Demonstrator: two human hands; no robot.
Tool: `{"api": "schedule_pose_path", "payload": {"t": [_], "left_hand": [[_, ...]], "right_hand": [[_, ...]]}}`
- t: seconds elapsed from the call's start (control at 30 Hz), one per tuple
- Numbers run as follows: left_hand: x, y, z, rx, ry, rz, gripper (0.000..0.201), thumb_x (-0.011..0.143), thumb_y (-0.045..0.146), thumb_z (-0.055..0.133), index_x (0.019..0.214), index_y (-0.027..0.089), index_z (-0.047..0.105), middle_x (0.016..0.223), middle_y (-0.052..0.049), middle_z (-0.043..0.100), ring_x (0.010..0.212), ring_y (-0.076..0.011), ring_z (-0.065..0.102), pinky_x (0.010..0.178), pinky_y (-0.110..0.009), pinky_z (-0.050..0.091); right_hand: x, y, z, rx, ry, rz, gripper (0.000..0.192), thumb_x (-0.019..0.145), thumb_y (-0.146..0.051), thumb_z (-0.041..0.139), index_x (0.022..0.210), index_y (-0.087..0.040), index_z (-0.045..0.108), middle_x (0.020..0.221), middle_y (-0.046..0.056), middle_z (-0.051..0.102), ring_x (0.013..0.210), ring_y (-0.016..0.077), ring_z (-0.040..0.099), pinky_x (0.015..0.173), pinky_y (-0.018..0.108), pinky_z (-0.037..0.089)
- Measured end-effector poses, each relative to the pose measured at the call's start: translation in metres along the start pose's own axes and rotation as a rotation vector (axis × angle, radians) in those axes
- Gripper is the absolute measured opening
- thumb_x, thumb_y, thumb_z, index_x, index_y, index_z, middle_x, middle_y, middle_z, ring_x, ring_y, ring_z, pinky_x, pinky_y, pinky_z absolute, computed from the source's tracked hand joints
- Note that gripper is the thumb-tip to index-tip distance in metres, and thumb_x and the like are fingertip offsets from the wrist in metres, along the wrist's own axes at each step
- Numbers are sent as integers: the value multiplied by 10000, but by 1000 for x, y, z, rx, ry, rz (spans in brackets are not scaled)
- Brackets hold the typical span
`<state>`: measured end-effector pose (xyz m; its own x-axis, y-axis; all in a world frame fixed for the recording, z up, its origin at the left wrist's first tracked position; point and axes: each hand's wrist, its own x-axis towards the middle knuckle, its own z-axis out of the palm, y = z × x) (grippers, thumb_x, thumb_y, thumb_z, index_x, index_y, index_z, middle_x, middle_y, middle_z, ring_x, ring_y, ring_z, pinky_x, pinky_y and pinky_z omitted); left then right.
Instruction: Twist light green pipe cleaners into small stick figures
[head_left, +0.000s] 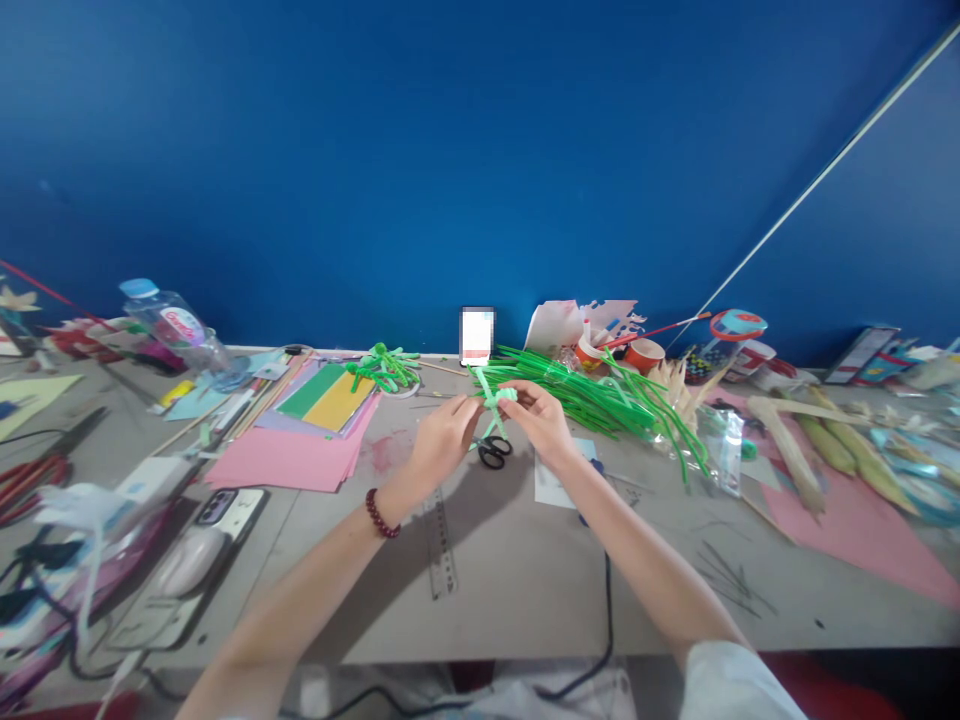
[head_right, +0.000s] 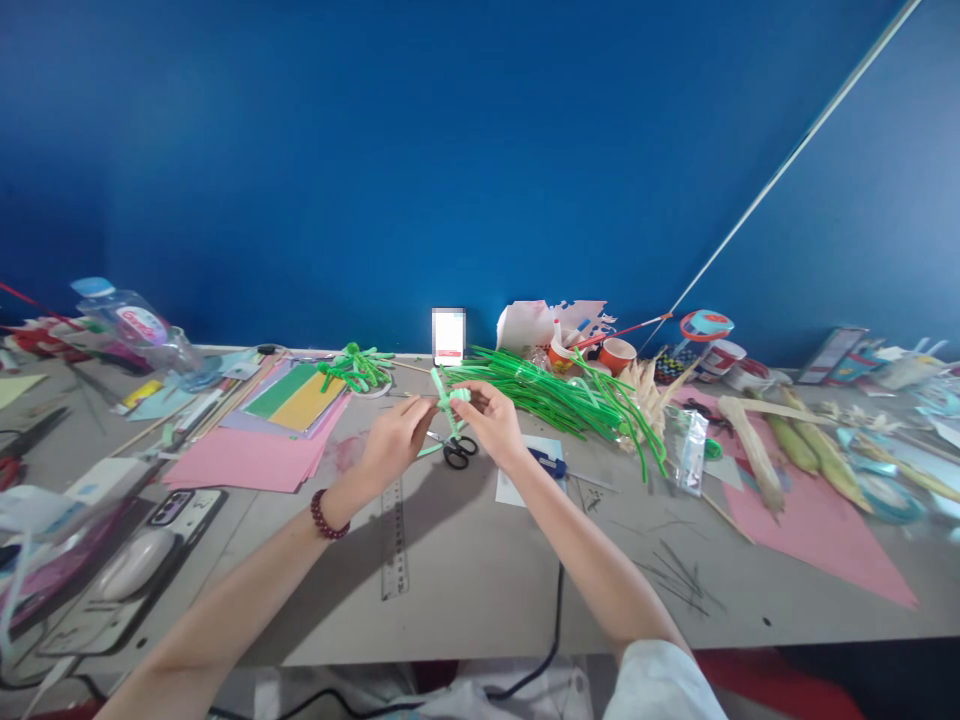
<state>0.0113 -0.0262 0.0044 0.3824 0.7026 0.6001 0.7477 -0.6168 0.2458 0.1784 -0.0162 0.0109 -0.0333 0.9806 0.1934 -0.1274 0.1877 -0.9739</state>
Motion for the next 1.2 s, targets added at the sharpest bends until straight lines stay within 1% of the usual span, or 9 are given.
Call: {"api": "schedule_pose_path", "payload": {"t": [0.1, 0.3, 0.5, 0.67, 0.73, 0.83, 0.97, 1.03, 1.2], "left_hand": [[1, -1, 0, -48, -15, -10, 226, 952, 267, 366, 1022, 176, 561, 834, -51, 618, 743, -167, 579, 629, -253, 389], [3, -3, -1, -116, -10, -66, 225, 940, 273, 404, 953, 175, 606, 853, -63, 652, 758, -167, 603, 640, -248, 408], [8, -5, -8, -202, 20, -76, 272, 923, 319, 448, 876, 169, 670, 721, -46, 614, 677, -145, 567, 606, -239, 399], [11, -9, -10, -367, 42, -85, 210, 901, 283, 498, 933, 187, 682, 794, -38, 638, 699, -132, 577, 631, -236, 425], [12, -10, -10, -385, 51, -89, 193, 897, 267, 507, 917, 191, 684, 786, -31, 639, 695, -127, 579, 630, -232, 426], [11, -11, -10, -325, 40, -98, 189, 893, 255, 508, 868, 187, 683, 767, -33, 644, 693, -136, 586, 625, -238, 424], [9, -8, -10, -213, -10, -102, 175, 877, 240, 526, 975, 193, 662, 873, -55, 690, 782, -177, 620, 685, -268, 440], [8, -6, -9, -186, -26, -80, 192, 886, 263, 515, 1002, 200, 655, 864, -51, 696, 774, -182, 623, 684, -273, 437], [6, -4, -5, -190, 6, -48, 207, 901, 274, 495, 1017, 195, 646, 867, -53, 694, 756, -172, 623, 664, -259, 436]], "right_hand": [[1, 2, -1, 2, 18, -15, 349, 662, -414, 732, 925, -199, 652, 791, 25, 663, 675, 146, 599, 655, 285, 499], [3, 1, -2, 28, 47, 3, 318, 664, -383, 737, 909, -196, 661, 756, 12, 652, 666, 136, 590, 659, 278, 495], [6, -5, -7, 50, 80, 21, 321, 637, -373, 749, 889, -191, 670, 767, 11, 667, 670, 136, 601, 681, 280, 508], [10, -5, -12, 61, 102, 18, 336, 624, -372, 758, 887, -182, 672, 739, 0, 659, 655, 132, 607, 683, 286, 518], [11, -5, -13, 62, 103, 10, 324, 628, -364, 759, 883, -184, 670, 736, -5, 655, 656, 129, 608, 679, 282, 521], [12, -2, -15, 42, 65, -10, 306, 651, -348, 750, 902, -191, 672, 748, -6, 656, 664, 122, 607, 691, 278, 522], [12, 3, -16, 23, -11, -18, 333, 661, -338, 753, 952, -194, 679, 788, 7, 677, 693, 129, 618, 703, 288, 520], [11, 4, -15, 14, -38, -1, 373, 651, -344, 763, 979, -186, 683, 799, 15, 685, 700, 138, 624, 707, 301, 518], [10, 3, -14, 54, -116, 72, 466, 635, -403, 772, 1041, -193, 687, 863, 24, 703, 753, 155, 638, 739, 315, 526]]}}
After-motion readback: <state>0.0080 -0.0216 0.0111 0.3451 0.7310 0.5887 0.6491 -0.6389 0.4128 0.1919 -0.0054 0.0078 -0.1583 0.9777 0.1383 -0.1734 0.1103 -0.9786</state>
